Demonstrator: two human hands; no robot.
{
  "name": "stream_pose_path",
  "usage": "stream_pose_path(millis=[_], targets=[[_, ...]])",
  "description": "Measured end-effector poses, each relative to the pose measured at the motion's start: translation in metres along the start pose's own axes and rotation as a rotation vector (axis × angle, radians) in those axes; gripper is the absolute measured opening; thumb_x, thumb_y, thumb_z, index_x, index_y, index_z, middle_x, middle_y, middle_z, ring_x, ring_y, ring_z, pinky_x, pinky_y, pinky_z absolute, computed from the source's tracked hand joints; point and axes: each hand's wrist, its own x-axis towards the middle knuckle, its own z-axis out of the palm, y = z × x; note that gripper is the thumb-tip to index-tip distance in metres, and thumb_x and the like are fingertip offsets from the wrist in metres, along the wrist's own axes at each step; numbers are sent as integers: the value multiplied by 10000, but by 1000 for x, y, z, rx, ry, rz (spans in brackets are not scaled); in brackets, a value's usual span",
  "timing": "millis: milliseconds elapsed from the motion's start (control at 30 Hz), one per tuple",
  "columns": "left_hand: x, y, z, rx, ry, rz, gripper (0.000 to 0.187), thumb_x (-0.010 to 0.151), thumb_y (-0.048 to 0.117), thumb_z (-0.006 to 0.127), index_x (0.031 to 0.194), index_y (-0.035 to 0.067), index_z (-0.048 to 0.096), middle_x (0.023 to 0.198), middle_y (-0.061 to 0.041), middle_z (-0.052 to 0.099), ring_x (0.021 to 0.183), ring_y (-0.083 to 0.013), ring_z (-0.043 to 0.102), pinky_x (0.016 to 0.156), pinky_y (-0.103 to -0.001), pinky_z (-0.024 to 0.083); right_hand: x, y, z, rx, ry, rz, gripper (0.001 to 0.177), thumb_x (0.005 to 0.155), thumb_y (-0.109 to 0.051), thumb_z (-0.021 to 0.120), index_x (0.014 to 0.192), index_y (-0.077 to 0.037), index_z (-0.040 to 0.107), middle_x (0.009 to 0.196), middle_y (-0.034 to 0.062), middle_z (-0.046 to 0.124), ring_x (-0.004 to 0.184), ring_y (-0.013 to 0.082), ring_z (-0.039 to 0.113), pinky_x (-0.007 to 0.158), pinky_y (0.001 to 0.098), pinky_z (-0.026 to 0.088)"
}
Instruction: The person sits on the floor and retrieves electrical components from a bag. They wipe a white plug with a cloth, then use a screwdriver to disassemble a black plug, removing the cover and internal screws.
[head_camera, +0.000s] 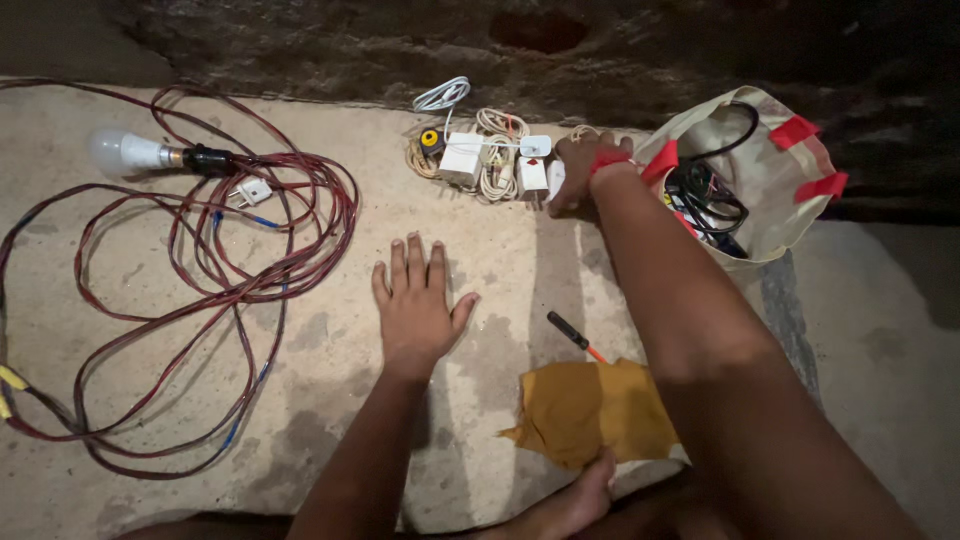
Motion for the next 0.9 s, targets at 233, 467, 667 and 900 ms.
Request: stream_pose_path(millis=[233, 467, 667, 900], targets=[[-2, 1, 0, -35, 55, 8, 839, 890, 619, 570, 1517, 77, 441, 1609, -224, 331, 1504, -402, 252, 1184, -618, 159, 1, 0, 14, -69, 134, -15, 932, 505, -224, 851, 1398, -210, 585, 1468, 171, 516, 1419, 392, 406, 1113, 574, 361], [-1, 0, 1, -19, 68, 8, 844, 877, 622, 580, 1509, 78, 450, 1603, -221, 342, 1501, -402, 258, 1179, -621, 166, 7, 9, -6, -36, 284, -54, 838, 587, -370, 848, 1351, -127, 604, 1417, 206, 531, 1353, 420, 439, 1067, 581, 394], [-2, 0, 6, -20, 98, 18, 850, 879, 623, 584, 1516, 77, 450, 1605, -226, 349, 1500, -400, 266, 1185, -622, 166, -31, 15, -37, 28, 421, -201, 864, 616, -397, 852, 1371, -76, 580, 1399, 258, 523, 1310, 456, 453, 1070, 541, 425], [-2, -1, 7, -24, 96, 19, 846, 880, 620, 582, 1522, 85, 449, 1609, -224, 346, 1505, -397, 265, 1195, -616, 161, -112, 80, -72, 186, 715, -368, 963, 614, -326, 843, 1497, -92, 538, 1333, 285, 536, 1286, 484, 474, 1056, 544, 439]])
